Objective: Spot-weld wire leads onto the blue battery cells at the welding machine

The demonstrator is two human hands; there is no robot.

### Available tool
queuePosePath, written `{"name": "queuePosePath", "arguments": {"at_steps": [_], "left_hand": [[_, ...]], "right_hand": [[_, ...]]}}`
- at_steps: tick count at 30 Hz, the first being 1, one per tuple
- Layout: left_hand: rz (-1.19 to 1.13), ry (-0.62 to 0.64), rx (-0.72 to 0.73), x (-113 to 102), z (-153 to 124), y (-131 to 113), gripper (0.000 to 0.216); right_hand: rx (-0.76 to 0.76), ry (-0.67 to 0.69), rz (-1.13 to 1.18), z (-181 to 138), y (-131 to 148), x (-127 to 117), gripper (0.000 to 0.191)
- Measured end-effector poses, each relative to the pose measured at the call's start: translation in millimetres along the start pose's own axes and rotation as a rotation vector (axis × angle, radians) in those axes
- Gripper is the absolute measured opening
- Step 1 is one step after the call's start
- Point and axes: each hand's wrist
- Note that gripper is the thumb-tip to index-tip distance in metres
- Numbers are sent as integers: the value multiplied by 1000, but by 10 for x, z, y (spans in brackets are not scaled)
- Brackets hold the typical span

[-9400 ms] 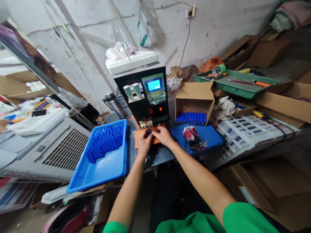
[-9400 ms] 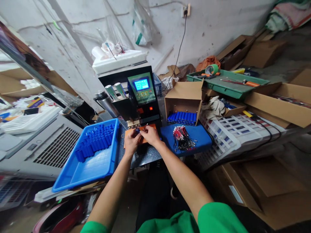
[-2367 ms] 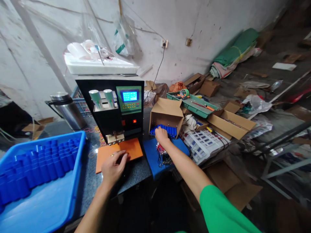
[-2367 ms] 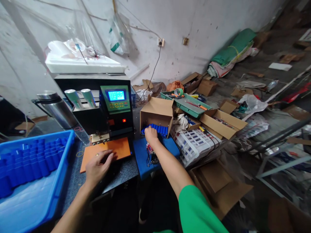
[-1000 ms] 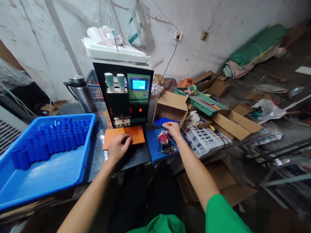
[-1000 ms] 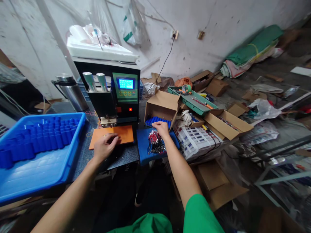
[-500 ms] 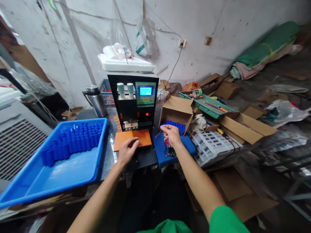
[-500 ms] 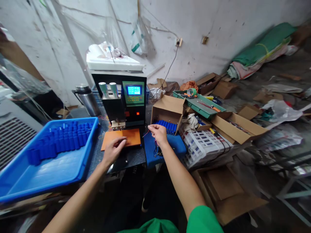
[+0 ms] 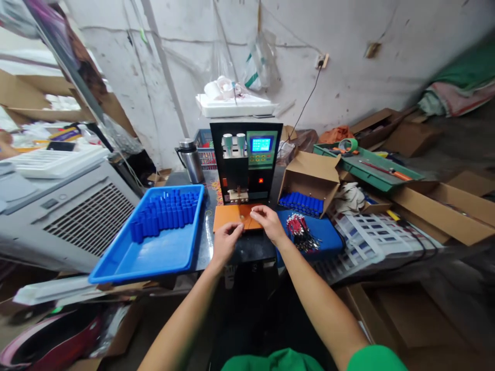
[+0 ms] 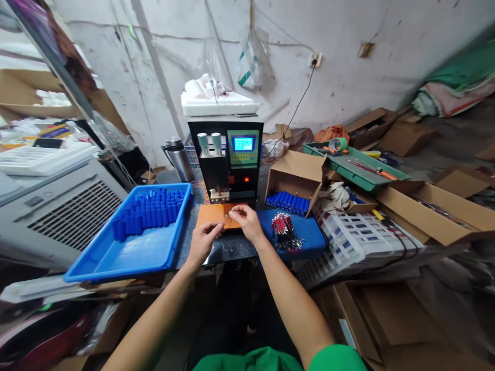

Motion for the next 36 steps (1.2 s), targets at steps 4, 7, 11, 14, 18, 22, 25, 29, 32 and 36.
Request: {"name": "queuePosePath", "arguments": {"at_steps": [4,7,11,14,18,22,25,29,32,36], "left_hand": [[-13,2,-44,-125,-78,16,32],[-12,2,-55,-155,-173,43,32],[99,-48,-28,-411,-283,72,29],[435,-215,-49,-929,-347,66,25],[990,-337,-366,-1719,-386,78,45],[1255,-208,-660,-2068,-333,126,59],[1315,-157,-742,-2069,-271,168,56],[1324,-147,-750,-2040,-273,208,44],[1268,-222,-612,-2048,-299,178,37],[1034,-401,-260,-1882,-192,8,25]], "right_hand": [[-7,205,-77,-43,-96,168,23],[-2,238,-87,-86,-183,292,25],[13,190,-148,-85,-294,304,31],[17,31,-189,-35,-380,207,36],[47,-42,-167,12,-484,128,40],[40,-32,-171,9,-530,151,42],[38,-16,-181,2,-526,143,43],[46,-16,-151,14,-509,95,43],[54,-38,-38,50,-509,71,41],[61,-96,186,141,-542,43,37]]}}
Point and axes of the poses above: each hand's wrist, its own z-axis towards the middle knuckle, its own x-axis out of the palm, y = z × x, and after that the axes turned 13 degrees about y, right-handed
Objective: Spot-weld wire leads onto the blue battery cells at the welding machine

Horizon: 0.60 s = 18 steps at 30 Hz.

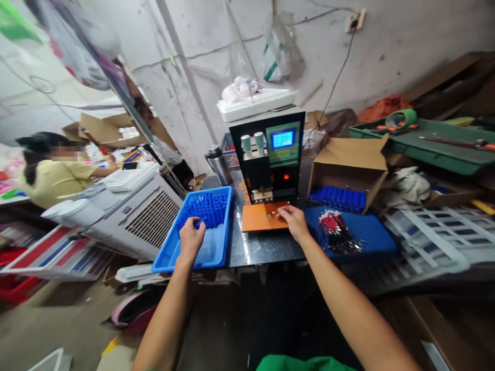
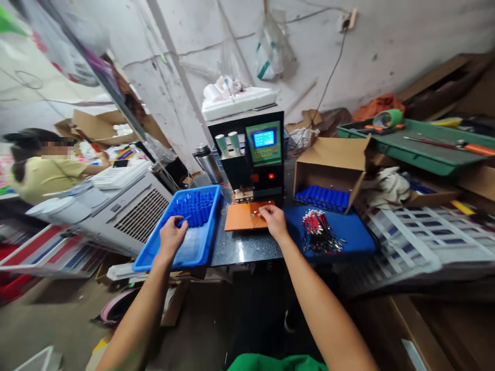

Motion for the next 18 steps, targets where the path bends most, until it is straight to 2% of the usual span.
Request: {"name": "queuePosePath", "arguments": {"at_steps": [2,3,6,9,13,18], "left_hand": [[-172,-33,75,43,2,-273,26],[-254,-4,116,93,-2,-431,28],[-526,190,246,351,-18,-904,29],[-717,373,343,670,-20,-1262,27],[-776,444,379,954,-1,-1511,26],[-775,429,401,1060,6,-1590,23]], "right_hand": [[3,-25,112,43,-13,-16,35],[6,-29,156,60,-17,-23,34],[11,-32,221,90,-15,-33,34],[10,-35,244,106,-2,-31,32],[4,-31,252,126,5,-24,29],[-22,-28,181,154,-11,-8,26]]}}
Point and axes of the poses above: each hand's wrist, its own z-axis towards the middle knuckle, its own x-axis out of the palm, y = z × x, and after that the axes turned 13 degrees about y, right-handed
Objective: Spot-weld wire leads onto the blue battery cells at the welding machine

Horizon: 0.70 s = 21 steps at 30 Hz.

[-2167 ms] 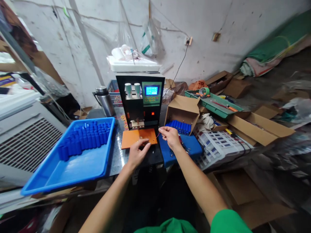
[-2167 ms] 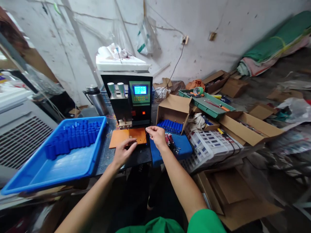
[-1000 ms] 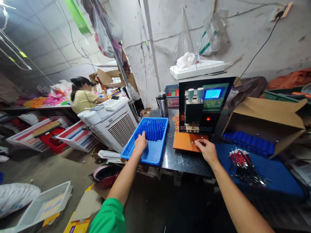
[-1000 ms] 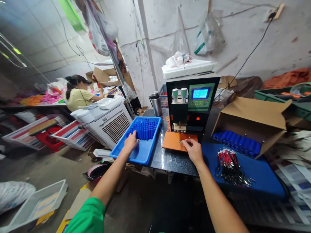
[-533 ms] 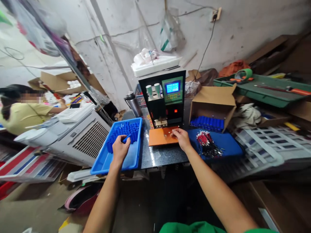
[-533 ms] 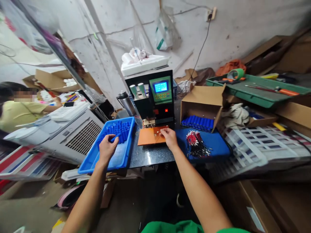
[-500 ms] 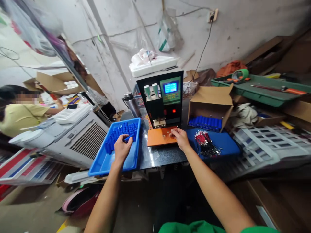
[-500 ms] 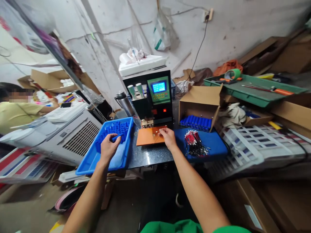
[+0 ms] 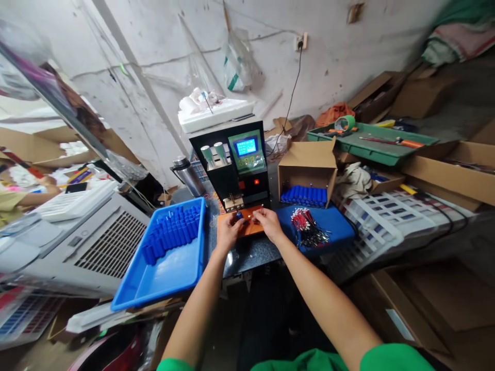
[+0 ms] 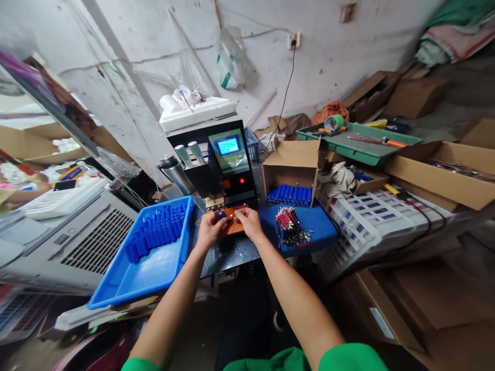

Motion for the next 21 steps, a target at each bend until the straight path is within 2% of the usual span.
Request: {"name": "queuePosePath", "arguments": {"at_steps": [13,21], "left_hand": [[-21,2,1,70,-27,210,30],[-7,-38,26,89,-68,108,32]], "right_hand": [[-55,-18,-289,206,-37,141,20],[-26,28,-209,291,-42,239,15]]}}
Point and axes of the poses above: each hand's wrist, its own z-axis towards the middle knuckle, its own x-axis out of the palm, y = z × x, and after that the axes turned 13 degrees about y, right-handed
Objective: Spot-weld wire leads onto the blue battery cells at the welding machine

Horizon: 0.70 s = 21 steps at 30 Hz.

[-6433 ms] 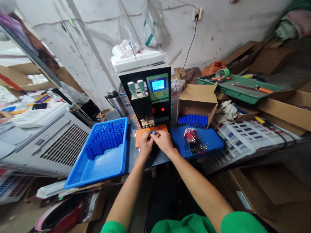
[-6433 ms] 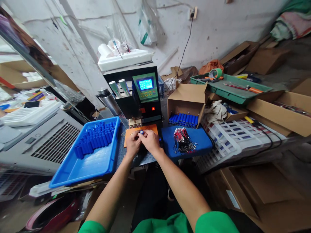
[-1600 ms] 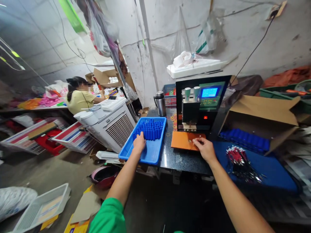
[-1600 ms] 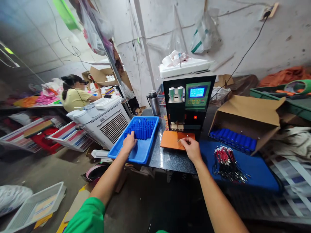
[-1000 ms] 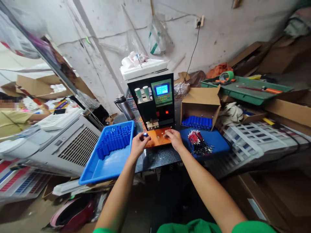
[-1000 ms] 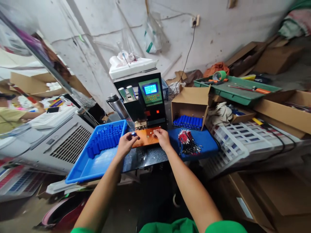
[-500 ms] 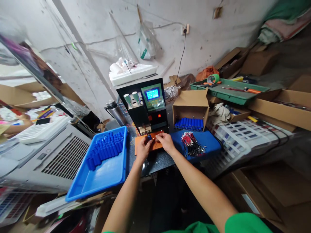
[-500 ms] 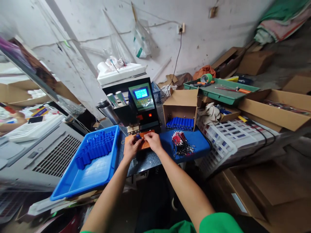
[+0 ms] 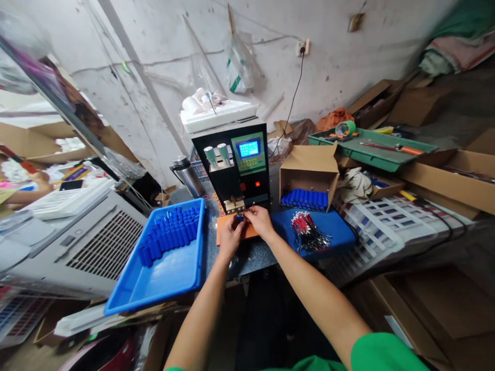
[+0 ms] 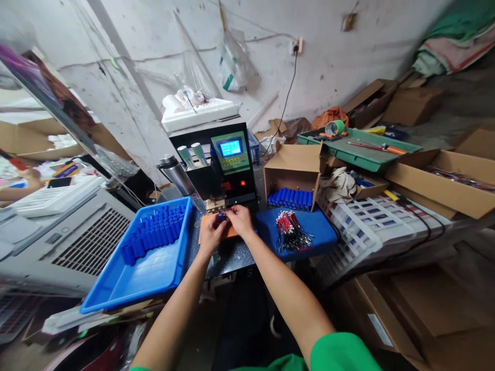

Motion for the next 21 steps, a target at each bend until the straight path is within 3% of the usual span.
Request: {"name": "queuePosePath", "arguments": {"at_steps": [21], "left_hand": [[-57,3,20,16,-13,-64,32]], "right_hand": [[-2,-12,-4,-15,-12,52,17]]}}
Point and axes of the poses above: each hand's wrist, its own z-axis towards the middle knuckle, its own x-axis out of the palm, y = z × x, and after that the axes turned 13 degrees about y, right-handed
